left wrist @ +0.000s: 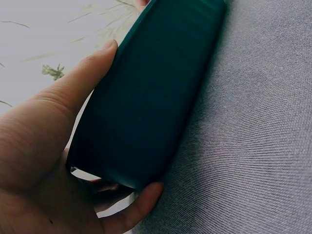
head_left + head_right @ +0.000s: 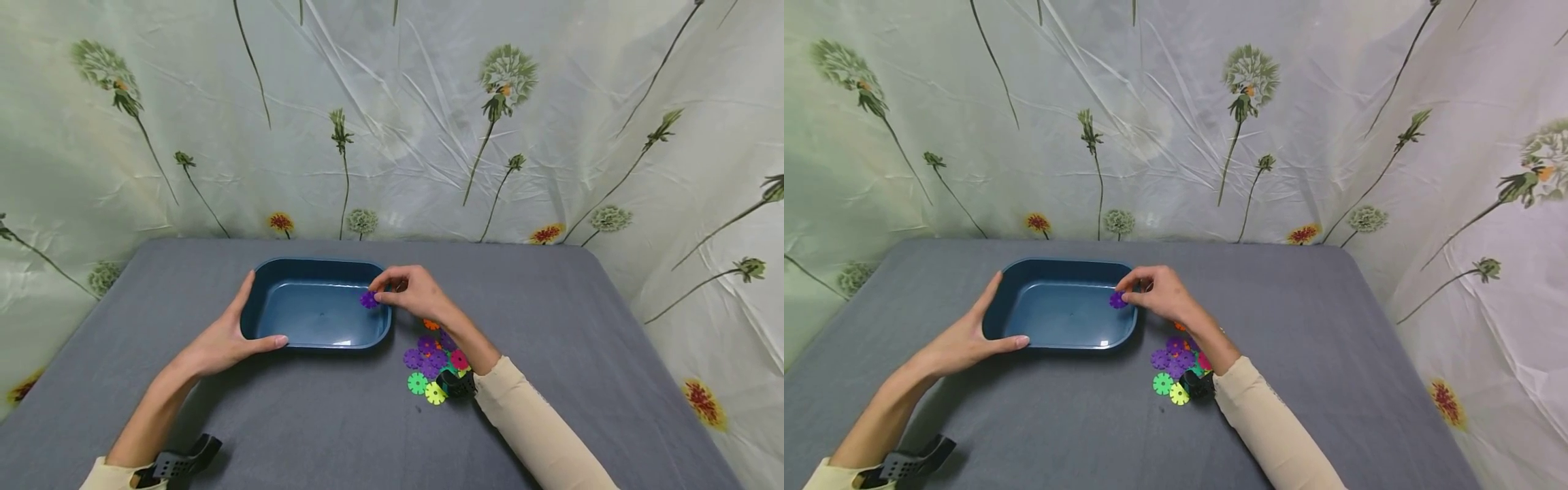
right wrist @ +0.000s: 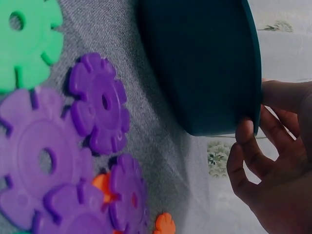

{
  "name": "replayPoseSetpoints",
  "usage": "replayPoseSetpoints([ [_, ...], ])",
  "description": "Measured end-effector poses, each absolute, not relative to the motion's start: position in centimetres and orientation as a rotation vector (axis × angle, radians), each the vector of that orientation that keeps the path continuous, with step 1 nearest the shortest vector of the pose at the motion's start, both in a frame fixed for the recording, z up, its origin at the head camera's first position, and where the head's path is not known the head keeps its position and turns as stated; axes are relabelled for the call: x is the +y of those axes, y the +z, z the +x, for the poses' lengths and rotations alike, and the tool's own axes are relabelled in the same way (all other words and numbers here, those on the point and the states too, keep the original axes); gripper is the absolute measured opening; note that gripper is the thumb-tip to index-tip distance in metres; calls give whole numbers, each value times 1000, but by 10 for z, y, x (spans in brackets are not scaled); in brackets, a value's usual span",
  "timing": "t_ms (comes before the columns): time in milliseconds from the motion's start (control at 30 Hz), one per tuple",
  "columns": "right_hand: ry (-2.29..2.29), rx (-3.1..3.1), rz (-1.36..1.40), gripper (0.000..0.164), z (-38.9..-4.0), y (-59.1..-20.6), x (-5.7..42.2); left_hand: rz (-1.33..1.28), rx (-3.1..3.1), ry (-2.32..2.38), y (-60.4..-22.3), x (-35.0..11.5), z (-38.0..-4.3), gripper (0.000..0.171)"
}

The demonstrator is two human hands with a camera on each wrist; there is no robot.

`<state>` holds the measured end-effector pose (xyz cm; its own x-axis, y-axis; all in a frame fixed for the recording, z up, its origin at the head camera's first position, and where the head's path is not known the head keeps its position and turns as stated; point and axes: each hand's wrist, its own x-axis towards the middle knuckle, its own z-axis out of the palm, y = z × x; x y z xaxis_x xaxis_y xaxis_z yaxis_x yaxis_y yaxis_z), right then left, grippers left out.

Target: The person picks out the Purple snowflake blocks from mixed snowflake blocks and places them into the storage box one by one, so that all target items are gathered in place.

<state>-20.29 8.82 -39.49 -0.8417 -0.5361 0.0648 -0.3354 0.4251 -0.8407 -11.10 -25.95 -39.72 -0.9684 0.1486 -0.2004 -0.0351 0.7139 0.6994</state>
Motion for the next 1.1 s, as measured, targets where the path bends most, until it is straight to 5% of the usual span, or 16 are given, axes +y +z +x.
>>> replayPoseSetpoints([
  [1100,-875,2581,-726,13,-203,-384,66,36,2677,1075,-398,-258,-112,137],
])
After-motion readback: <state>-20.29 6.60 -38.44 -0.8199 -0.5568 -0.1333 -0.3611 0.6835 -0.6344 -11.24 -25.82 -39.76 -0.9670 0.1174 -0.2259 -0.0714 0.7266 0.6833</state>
